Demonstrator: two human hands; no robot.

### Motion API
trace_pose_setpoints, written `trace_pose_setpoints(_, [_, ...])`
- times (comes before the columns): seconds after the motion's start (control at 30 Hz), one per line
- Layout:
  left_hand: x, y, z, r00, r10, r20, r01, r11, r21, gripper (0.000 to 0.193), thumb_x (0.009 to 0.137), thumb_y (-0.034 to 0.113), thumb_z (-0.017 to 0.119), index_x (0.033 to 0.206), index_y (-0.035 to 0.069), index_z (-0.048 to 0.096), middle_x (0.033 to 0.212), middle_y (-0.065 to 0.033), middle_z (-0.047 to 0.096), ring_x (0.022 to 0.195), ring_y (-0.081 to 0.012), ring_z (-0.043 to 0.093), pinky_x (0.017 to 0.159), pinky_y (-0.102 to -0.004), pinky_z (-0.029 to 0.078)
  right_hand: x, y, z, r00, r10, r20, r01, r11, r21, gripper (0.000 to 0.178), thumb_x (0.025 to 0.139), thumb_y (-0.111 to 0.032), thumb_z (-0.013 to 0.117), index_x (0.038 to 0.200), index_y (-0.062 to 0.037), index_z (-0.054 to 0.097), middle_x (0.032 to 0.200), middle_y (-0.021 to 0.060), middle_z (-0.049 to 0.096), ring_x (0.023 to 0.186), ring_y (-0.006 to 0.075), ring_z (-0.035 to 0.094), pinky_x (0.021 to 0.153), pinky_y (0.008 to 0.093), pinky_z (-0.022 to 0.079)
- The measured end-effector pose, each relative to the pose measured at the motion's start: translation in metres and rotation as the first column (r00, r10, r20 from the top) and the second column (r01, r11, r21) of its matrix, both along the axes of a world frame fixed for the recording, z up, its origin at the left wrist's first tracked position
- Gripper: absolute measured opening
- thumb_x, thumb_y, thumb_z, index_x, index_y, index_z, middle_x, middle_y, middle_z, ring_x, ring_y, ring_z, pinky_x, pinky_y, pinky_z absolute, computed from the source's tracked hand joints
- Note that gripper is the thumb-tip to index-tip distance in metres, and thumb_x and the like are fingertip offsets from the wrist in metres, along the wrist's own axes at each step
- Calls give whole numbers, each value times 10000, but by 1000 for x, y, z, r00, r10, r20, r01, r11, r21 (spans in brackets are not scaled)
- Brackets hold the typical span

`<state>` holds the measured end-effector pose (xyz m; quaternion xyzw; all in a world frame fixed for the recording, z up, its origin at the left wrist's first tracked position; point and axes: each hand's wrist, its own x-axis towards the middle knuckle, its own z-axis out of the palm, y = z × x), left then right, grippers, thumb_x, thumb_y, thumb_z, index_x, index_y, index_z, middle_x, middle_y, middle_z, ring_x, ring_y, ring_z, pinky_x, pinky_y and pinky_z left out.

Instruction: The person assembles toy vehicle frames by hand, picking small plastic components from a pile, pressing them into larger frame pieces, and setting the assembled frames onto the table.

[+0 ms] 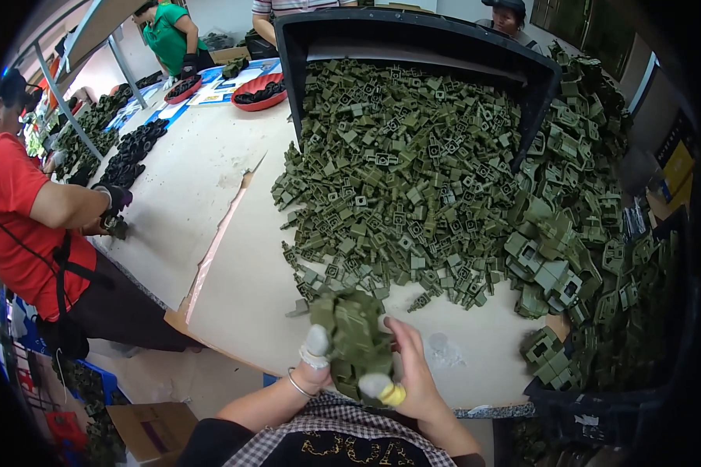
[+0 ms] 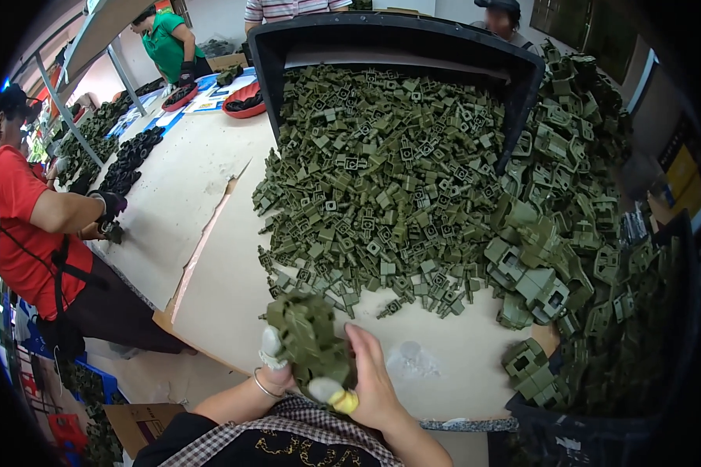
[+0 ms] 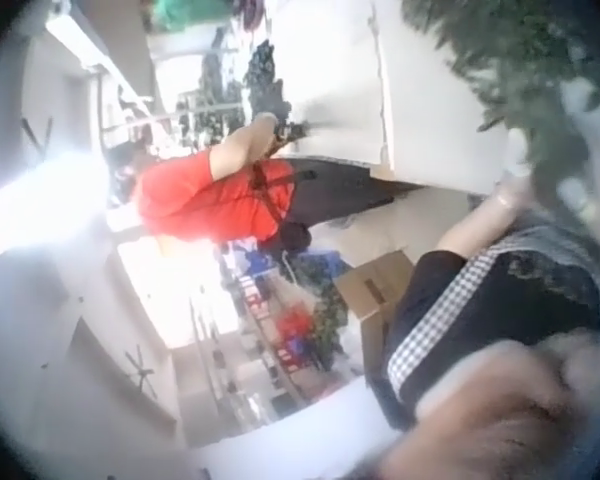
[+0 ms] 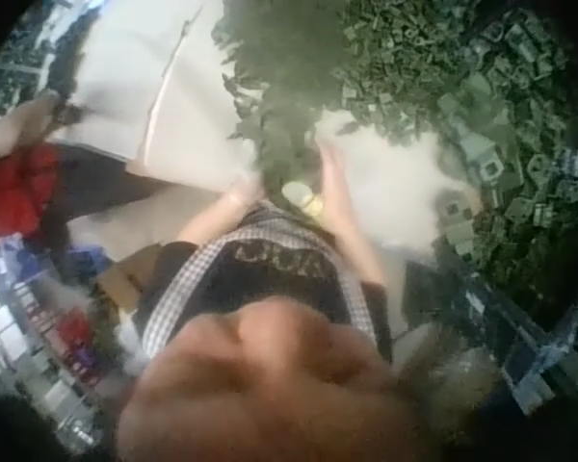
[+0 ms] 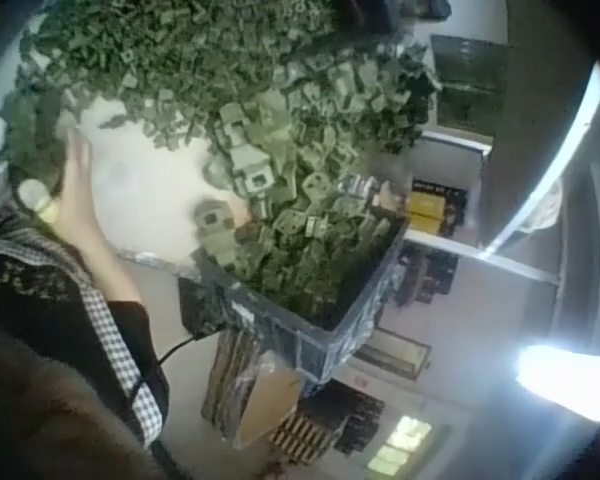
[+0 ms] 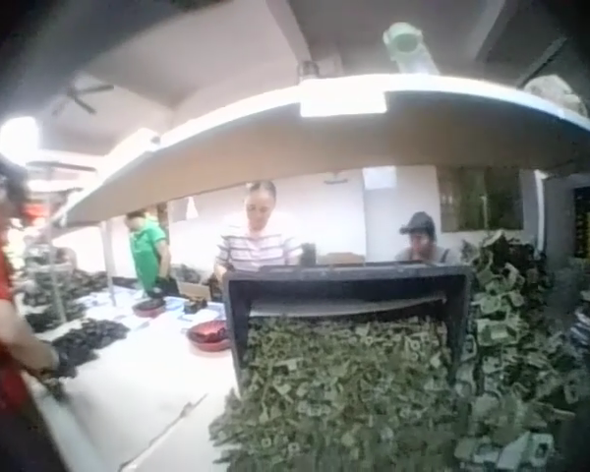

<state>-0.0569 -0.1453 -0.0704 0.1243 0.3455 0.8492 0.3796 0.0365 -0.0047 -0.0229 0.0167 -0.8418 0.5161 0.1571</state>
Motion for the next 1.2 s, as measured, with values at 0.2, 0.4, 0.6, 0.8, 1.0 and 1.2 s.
trace_pose_setpoints(0.2, [1,-4,-7,990,-105,91,110,992,-58,684,780,452,621,1287,58,386,1248,-107,484,1113,-218,501,941,-359,421,-11,-5,-5,988,-102,-114,98,995,-34,682,656,-135,745,1204,43,382,1042,174,447,949,291,482,839,336,405])
trace_pose_setpoints(0.4, [4,-1,8,994,-103,-35,104,995,8,725,768,437,641,1307,51,348,1283,-104,451,1125,-222,494,955,-370,409,-14,-2,-2,998,-58,-39,54,993,-105,784,697,-217,703,1308,42,284,1053,174,441,955,315,465,851,359,386])
trace_pose_setpoints(0.6, [-1,6,11,880,-93,-465,-43,961,-274,470,865,242,546,1267,44,404,1233,-97,495,1119,-202,494,953,-344,396,-18,-7,5,989,-148,-2,147,982,-122,730,735,-125,602,1347,22,232,1071,154,448,998,279,473,898,343,360])
trace_pose_setpoints(0.8, [4,6,7,924,-34,-380,-70,964,-256,412,875,188,531,1245,43,423,1234,-88,493,1109,-185,493,949,-329,387,-22,-7,-6,987,-156,-36,153,986,-70,771,750,-203,639,1348,12,201,1021,173,421,916,319,467,822,377,388])
trace_pose_setpoints(1.0, [8,3,-17,923,2,-385,-131,942,-308,472,858,108,559,1278,43,354,1229,-84,472,1129,-173,457,966,-318,358,-23,-16,-9,977,-209,44,212,974,-74,689,755,-97,605,1332,5,244,1085,150,413,1022,278,455,898,346,360])
trace_pose_setpoints(1.2, [3,15,-8,941,67,-331,-168,943,-287,469,929,380,377,1262,51,404,1231,-94,496,1103,-197,502,961,-338,382,-30,-21,-12,960,-280,22,281,959,-45,733,776,-165,618,1355,-10,196,1146,157,397,1088,281,417,935,372,338])
